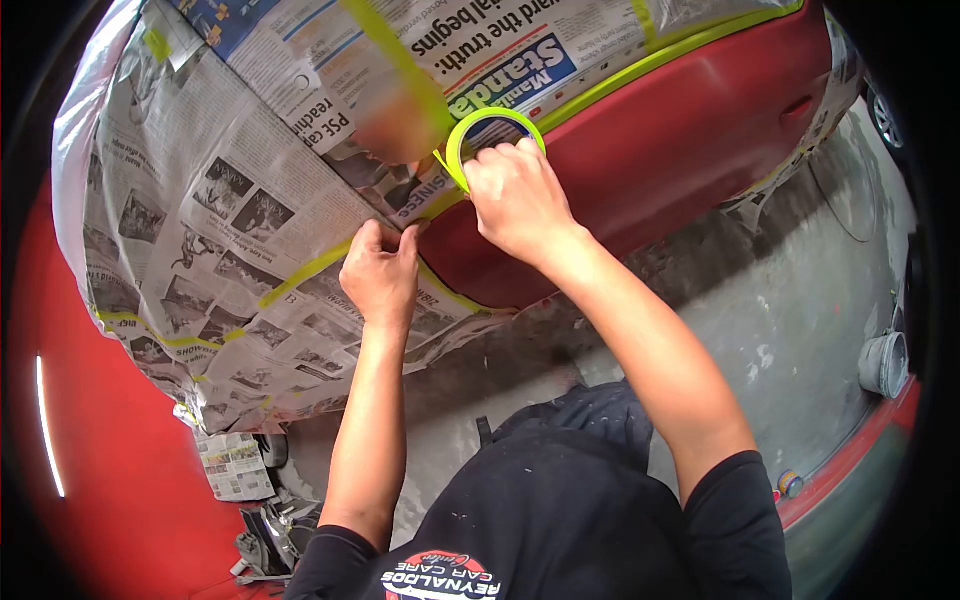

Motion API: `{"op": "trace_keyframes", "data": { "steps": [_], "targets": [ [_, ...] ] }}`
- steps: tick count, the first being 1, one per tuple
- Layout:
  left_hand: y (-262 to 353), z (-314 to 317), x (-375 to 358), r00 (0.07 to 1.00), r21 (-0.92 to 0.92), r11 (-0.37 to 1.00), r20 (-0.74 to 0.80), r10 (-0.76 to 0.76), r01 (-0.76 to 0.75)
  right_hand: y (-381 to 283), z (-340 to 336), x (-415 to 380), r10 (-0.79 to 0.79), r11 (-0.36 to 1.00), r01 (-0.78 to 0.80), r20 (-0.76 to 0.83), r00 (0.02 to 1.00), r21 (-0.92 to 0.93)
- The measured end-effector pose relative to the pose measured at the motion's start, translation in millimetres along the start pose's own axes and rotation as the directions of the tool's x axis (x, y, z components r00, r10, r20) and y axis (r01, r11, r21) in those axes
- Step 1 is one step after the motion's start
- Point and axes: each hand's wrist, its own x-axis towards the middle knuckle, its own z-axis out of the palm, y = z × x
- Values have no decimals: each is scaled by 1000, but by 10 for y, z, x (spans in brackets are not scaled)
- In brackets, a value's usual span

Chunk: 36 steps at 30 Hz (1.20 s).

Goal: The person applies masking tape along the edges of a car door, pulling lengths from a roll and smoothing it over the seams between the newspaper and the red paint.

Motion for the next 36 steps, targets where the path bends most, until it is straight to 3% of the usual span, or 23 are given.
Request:
{"op": "trace_keyframes", "data": {
  "steps": [9,23,26,36],
  "targets": [
    [-128,60,-46,999,-30,999,-31,16,-17,-105,-39,-293,118,979,-97,-116,986,178],
    [-32,89,-58,991,-35,995,-99,86,-89,-43,96,0,159,986,-150,-124,980,78],
    [-46,138,-14,977,-43,983,-124,174,-181,-53,88,25,146,989,-140,-121,982,56],
    [21,268,48,950,-1,958,-127,284,-286,-42,62,51,90,996,-90,-118,989,7]
  ]
}}
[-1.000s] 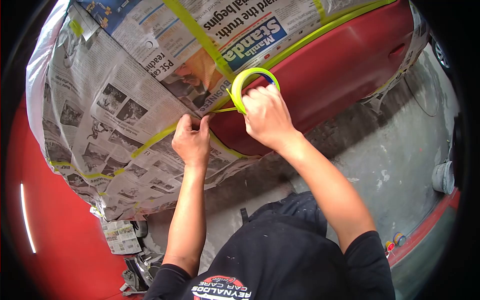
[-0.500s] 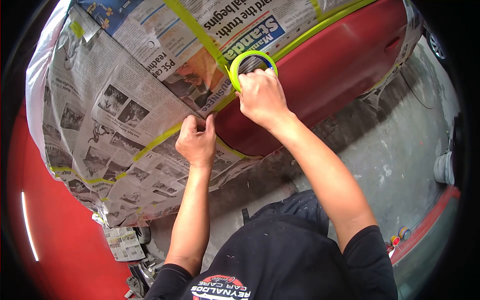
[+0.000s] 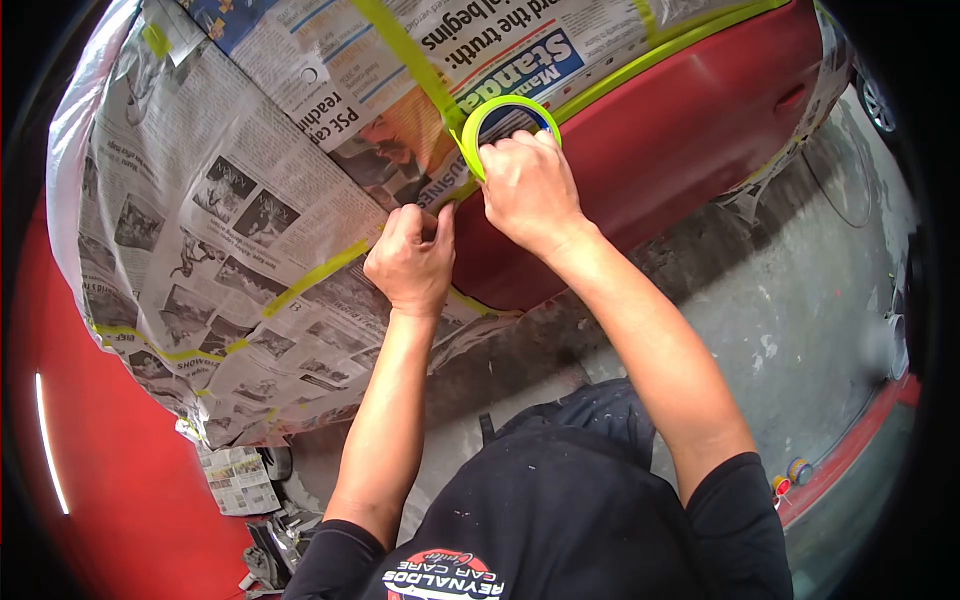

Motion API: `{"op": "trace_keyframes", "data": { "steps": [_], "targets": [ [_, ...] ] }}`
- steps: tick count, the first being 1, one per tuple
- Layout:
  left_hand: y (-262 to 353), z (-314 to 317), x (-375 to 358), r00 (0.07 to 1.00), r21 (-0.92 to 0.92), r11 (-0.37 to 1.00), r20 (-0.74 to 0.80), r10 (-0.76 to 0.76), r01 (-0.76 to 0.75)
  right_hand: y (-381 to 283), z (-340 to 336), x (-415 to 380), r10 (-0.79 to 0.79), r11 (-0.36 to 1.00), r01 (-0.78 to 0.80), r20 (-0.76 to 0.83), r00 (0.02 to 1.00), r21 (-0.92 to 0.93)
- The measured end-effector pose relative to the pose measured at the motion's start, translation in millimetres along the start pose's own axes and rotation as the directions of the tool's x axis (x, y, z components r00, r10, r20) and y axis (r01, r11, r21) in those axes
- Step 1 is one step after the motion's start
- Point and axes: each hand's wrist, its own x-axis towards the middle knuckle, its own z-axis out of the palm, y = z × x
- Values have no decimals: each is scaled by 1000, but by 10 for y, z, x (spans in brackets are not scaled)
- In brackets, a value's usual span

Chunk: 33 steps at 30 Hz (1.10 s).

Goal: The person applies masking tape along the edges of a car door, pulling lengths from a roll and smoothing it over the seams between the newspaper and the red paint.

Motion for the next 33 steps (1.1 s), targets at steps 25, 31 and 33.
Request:
{"op": "trace_keyframes", "data": {
  "steps": [25,31,33],
  "targets": [
    [-155,-385,-355,945,-261,910,36,-325,323,261,-270,11,117,983,-120,-31,993,-142],
    [-331,-361,-576,860,-369,778,178,-479,509,147,-143,74,1,997,0,6,1000,-72],
    [-294,-352,-535,856,-413,753,185,-482,513,148,-101,65,22,997,-20,37,999,-78]
  ]
}}
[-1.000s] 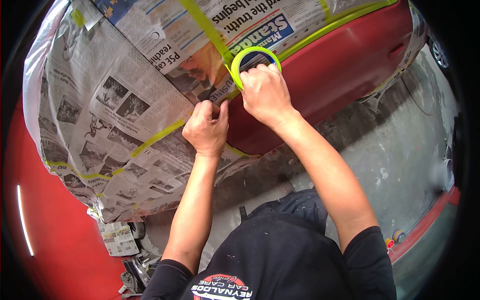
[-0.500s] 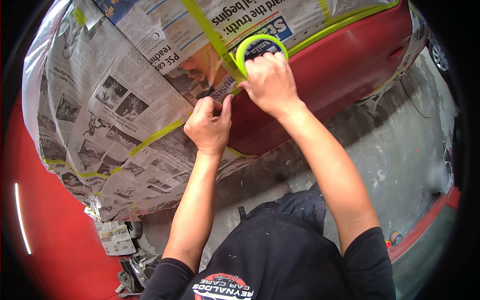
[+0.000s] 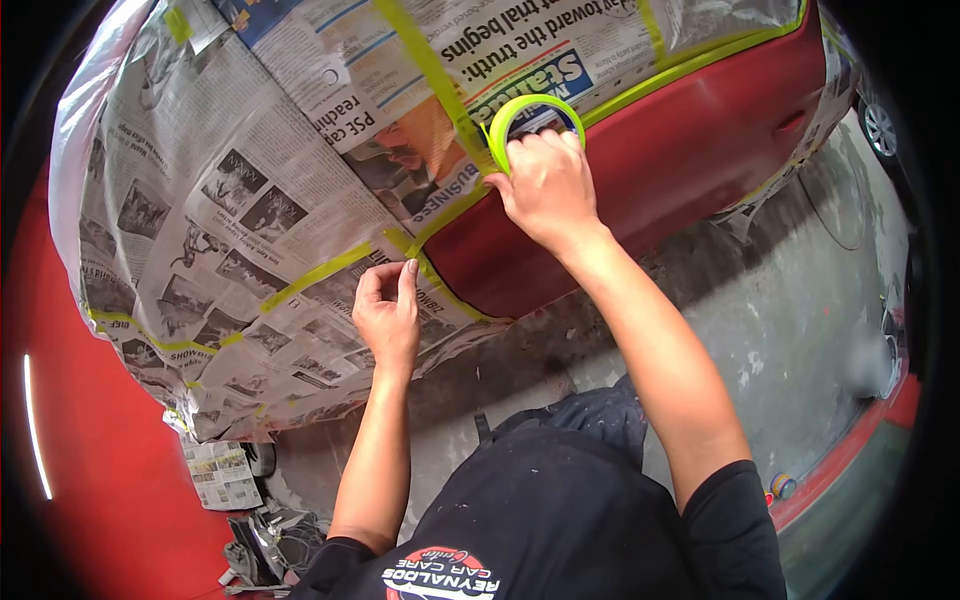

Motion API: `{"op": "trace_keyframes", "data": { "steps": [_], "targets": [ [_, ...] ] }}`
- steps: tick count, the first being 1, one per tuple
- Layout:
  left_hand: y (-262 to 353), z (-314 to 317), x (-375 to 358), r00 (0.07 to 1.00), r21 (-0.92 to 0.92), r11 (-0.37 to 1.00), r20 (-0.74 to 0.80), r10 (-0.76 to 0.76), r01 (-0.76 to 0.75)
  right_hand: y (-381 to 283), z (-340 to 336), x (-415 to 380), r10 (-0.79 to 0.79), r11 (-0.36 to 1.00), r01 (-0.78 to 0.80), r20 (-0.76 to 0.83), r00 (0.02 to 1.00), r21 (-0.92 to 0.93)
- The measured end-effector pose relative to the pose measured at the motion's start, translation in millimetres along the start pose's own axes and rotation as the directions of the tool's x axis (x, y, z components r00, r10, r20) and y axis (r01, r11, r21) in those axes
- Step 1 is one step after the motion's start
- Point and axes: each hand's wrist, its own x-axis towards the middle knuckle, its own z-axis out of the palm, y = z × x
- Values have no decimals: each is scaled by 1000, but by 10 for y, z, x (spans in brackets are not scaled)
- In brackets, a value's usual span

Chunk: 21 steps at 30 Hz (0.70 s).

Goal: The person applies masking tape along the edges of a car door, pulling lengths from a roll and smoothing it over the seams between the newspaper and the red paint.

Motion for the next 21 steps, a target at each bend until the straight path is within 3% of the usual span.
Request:
{"op": "trace_keyframes", "data": {
  "steps": [3,7,21],
  "targets": [
    [26,-3,18,1000,15,1000,1,-5,5,-110,74,-123,4,1000,-4,-94,996,-3],
    [33,41,30,1000,41,999,-1,6,-6,-323,176,-223,-10,997,15,-60,998,77],
    [128,235,-27,979,47,977,1,206,-206,-601,314,-178,-69,996,68,20,997,54]
  ]
}}
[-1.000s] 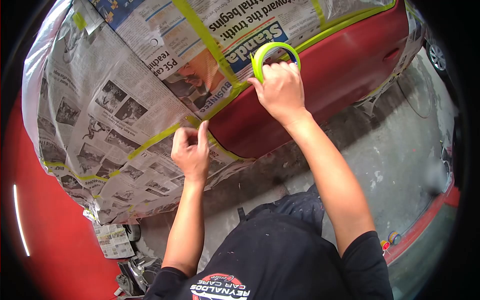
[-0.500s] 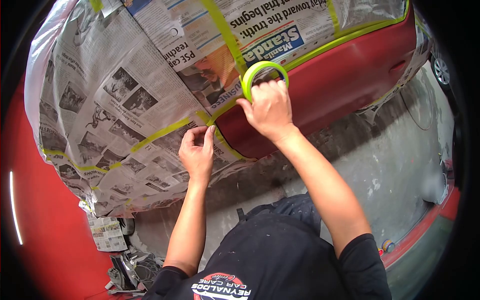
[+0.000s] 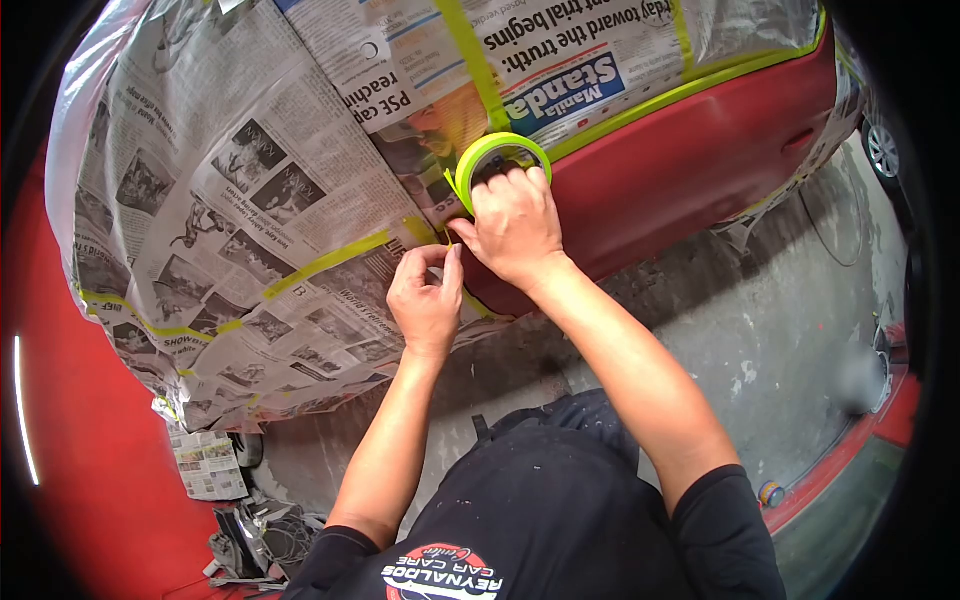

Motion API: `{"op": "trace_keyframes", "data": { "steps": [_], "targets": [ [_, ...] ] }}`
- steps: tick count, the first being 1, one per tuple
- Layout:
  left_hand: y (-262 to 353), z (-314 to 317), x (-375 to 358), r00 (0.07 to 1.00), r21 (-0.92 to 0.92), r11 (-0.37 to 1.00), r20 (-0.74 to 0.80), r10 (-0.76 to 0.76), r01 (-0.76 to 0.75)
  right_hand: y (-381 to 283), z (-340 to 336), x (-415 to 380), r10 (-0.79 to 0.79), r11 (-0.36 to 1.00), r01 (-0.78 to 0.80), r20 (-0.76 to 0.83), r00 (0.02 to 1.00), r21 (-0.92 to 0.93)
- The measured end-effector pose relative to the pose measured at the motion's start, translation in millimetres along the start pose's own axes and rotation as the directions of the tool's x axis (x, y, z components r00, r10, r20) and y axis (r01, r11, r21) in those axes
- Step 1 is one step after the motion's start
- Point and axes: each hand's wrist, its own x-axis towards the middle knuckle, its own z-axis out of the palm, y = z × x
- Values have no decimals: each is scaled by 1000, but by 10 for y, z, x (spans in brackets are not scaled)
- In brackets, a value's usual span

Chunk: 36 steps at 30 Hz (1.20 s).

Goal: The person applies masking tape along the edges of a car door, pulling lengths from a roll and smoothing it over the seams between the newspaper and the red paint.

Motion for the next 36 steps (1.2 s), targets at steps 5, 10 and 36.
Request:
{"op": "trace_keyframes", "data": {
  "steps": [5,10,36],
  "targets": [
    [-15,-7,-18,998,-17,998,1,-58,58,-40,7,-13,-7,1000,7,8,1000,-14],
    [-95,-90,-6,995,-20,995,-14,-100,100,-77,18,-4,1,1000,-1,21,1000,-26],
    [-81,-65,50,999,-29,999,-24,36,-37,-11,24,55,-41,999,41,31,999,-9]
  ]
}}
